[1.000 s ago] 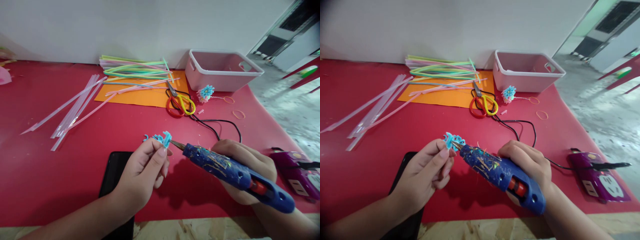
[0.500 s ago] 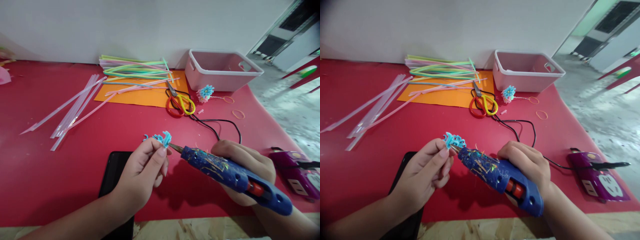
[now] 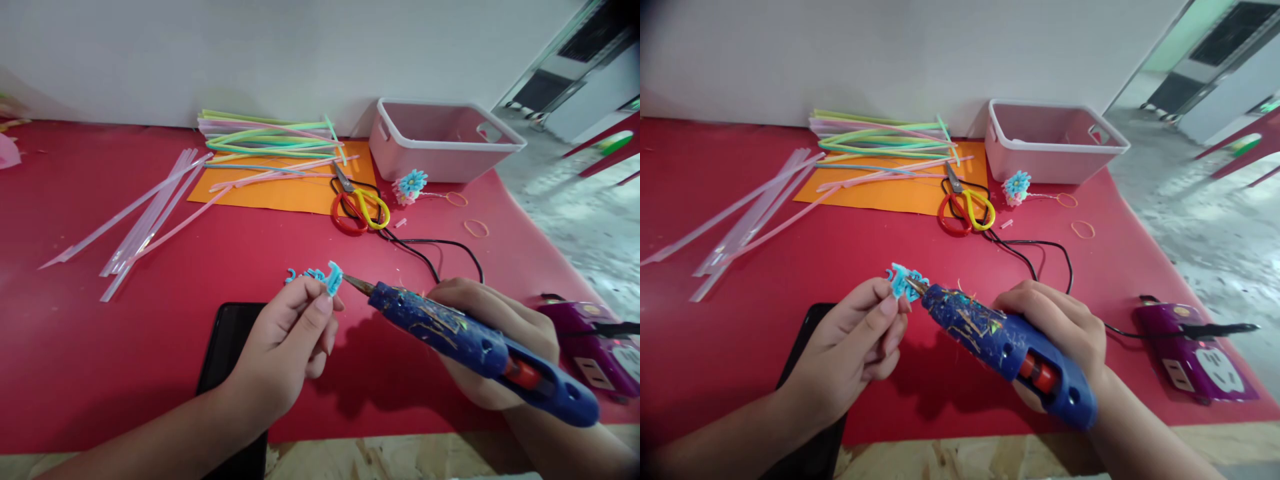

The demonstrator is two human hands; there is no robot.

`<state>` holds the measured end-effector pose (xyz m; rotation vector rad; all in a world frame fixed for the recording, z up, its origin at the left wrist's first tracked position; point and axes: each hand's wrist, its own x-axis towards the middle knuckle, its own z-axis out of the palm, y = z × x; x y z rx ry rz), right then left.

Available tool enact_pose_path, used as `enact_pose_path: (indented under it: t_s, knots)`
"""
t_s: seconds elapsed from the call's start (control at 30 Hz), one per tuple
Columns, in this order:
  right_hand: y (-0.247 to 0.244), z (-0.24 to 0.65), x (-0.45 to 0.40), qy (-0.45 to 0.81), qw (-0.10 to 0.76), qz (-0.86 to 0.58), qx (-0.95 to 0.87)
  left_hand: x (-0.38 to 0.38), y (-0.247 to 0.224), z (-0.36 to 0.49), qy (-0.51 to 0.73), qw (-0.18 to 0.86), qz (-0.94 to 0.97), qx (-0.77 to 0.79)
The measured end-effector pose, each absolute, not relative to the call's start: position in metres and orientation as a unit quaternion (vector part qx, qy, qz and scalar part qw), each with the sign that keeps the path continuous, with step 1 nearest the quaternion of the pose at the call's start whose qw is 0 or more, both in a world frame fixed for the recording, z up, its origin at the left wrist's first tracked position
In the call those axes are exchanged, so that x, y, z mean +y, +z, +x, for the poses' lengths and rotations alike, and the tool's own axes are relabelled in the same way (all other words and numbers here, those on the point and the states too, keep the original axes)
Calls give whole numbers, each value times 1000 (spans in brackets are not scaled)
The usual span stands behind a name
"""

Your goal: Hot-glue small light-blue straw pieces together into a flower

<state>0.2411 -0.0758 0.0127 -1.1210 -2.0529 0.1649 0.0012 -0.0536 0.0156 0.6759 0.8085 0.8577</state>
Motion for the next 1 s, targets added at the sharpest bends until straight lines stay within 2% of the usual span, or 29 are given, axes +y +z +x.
enact_pose_path:
  t_s: [0.57, 1.0]
  knots:
    - [14, 241, -78, 74, 365, -456, -808, -53, 16, 0, 383, 799, 290, 362]
    - [15, 242, -79, 80, 382, -462, -796, -52, 17, -2, 359, 854, 232, 296]
